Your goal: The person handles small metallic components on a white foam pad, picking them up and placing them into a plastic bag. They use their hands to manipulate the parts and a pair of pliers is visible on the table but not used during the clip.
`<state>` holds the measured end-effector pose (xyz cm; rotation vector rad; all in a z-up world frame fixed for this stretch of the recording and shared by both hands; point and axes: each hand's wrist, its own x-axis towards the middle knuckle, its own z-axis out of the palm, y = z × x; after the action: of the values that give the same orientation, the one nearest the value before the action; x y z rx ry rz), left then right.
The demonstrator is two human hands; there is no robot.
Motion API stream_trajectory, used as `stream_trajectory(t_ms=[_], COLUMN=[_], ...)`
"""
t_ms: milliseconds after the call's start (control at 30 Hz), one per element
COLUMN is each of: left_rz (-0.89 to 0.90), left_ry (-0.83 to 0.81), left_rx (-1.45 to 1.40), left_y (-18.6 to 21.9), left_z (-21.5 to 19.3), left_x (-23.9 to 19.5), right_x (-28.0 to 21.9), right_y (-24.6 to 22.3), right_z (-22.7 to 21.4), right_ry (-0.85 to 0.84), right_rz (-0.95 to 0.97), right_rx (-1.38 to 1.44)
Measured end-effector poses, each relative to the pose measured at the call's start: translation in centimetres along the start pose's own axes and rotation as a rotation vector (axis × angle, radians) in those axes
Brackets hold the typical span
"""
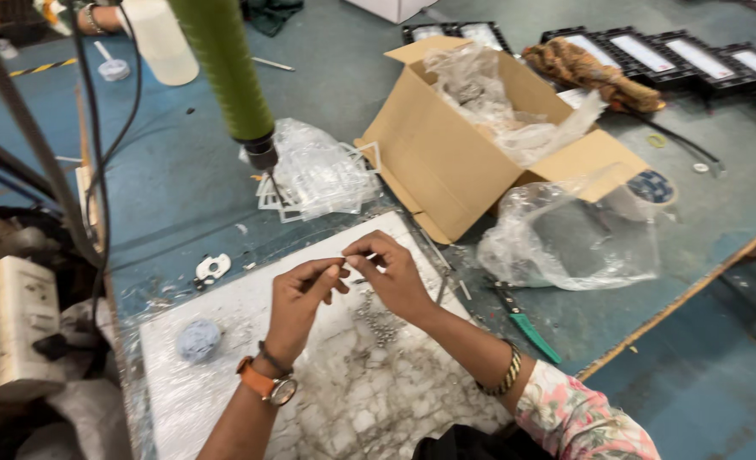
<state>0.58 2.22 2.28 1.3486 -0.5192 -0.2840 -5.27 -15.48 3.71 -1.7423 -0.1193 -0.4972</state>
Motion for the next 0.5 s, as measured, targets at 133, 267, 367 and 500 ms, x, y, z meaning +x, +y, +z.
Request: stream_trajectory(t_ms=[133, 267, 367, 500], left_rz=[-0.106, -0.176, -0.268, -0.337], left_ry=[-0.007, -0.037, -0.035, -0.063], left_rx=[-0.038, -0.150, -0.222, -0.349], left_y=[-0.4, -1.6, -3.1, -4.7], left_z=[0.4, 0.4, -0.1, 0.0], left_x=[0.2, 0.4, 0.3, 0.3], right_x=[-0.9, -1.3, -1.5, -1.5], right_y=[2.2, 3.9, 4.8, 4.4], right_z=[0.1, -0.4, -0.4, -0.5], right_ry=[-0.048, -0.105, -0.096, -0.098], right_rz=[0.094, 0.185, 0.141, 0.116], right_rx=[0.079, 0.179, 0.164, 0.170])
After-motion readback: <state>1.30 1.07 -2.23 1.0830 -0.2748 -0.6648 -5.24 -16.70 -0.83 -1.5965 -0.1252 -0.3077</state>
